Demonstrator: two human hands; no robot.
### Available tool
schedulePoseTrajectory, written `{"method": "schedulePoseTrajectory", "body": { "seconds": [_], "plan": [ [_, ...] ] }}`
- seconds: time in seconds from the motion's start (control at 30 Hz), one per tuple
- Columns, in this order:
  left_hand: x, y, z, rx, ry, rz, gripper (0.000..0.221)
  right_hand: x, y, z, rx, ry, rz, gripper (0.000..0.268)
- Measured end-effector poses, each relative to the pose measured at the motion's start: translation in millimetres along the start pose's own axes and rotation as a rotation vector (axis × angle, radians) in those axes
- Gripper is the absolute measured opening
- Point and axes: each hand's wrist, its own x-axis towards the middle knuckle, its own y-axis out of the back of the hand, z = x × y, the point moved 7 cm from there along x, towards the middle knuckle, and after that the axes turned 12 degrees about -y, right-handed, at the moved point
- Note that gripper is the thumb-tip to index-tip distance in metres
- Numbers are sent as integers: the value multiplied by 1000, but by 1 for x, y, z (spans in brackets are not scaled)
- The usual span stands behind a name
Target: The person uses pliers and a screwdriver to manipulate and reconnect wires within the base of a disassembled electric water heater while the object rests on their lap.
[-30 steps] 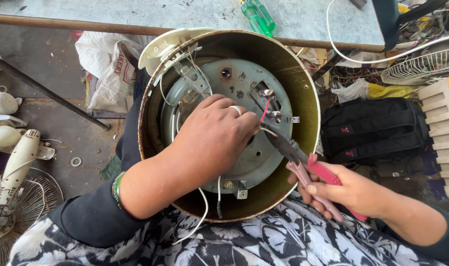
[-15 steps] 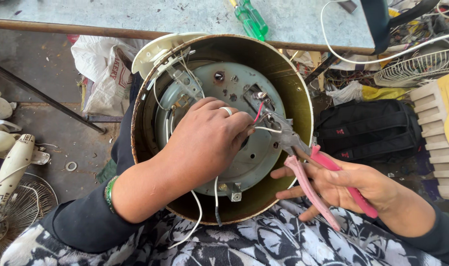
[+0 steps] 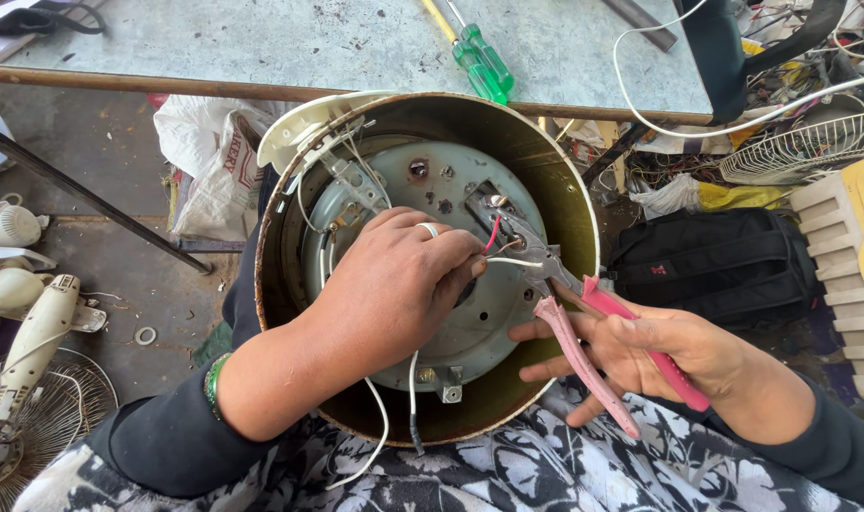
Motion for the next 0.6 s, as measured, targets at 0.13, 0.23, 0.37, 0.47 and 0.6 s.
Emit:
{"method": "schedulePoseTrajectory", "body": {
  "seconds": [0.13,0.23,0.37,0.47,0.6],
  "plan": [
    [0,-3,-3,-2,27,-8,10,2,0,3,16,-24,10,76],
    [1,-5,-2,-7,13,-11,11,8,-1,0,30,-2,1,76],
    [-2,-3,4,-34,-16,-10,11,18,-2,-5,28,11,-25,77],
    [-4,0,6,-21,-30,-6,11,19,0,-8,5,28,-48,77],
    [-7,0,11,17,-45,-27,11,21,7,-3,-35,44,1,73]
  ]
}}
